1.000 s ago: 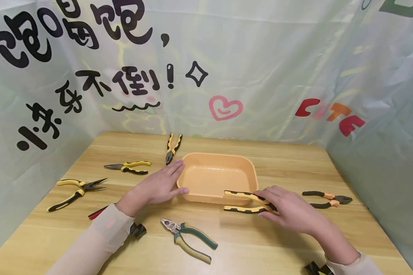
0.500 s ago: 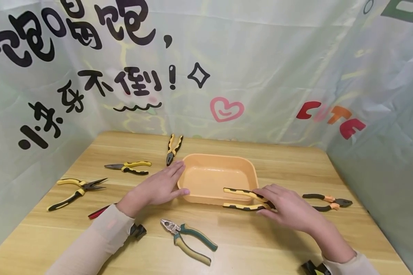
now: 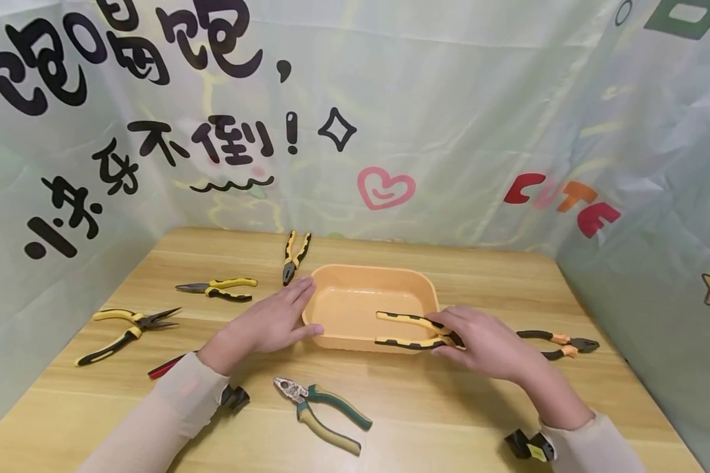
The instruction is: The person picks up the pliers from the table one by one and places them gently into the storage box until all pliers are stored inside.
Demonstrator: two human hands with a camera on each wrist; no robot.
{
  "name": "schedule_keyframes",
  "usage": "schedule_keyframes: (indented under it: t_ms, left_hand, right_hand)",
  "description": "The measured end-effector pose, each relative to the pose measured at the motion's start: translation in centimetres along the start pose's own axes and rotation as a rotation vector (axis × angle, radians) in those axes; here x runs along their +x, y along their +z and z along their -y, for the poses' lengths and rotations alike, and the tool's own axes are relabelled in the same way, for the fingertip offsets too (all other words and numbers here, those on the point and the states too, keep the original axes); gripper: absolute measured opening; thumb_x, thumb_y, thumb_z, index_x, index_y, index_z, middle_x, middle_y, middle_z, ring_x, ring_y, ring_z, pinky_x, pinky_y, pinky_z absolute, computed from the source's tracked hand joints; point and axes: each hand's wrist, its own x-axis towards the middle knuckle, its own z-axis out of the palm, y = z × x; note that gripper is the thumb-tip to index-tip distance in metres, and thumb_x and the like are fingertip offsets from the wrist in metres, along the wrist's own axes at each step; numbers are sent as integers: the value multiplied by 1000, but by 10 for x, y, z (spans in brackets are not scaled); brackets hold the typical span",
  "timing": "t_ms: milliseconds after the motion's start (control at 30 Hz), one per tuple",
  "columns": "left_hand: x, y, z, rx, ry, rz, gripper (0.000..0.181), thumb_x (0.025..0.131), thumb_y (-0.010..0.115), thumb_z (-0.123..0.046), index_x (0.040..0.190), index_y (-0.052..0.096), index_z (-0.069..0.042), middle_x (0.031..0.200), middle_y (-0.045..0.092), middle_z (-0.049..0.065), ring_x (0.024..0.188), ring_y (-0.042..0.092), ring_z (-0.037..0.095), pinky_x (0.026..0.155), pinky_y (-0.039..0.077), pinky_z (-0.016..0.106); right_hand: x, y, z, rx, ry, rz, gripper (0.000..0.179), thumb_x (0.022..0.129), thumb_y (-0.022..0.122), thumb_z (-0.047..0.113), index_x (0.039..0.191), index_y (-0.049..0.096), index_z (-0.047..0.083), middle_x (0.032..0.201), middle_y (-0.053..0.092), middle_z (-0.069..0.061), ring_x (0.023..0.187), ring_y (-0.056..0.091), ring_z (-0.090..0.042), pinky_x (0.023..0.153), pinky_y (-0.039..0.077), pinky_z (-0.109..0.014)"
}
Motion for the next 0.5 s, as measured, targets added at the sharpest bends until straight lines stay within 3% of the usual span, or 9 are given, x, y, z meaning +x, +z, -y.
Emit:
schedule_keyframes:
  t_ms: [500]
  left_hand:
    - [0, -2, 1, -19, -14, 14, 98, 95, 21, -73, 153, 18, 6, 160, 13, 21, 148, 11, 32, 116, 22, 46]
  right_hand:
    - [23, -4, -8, 29, 29, 103, 52, 86, 77, 33, 128, 62, 6, 114, 65, -4, 100, 64, -21, 81, 54, -42]
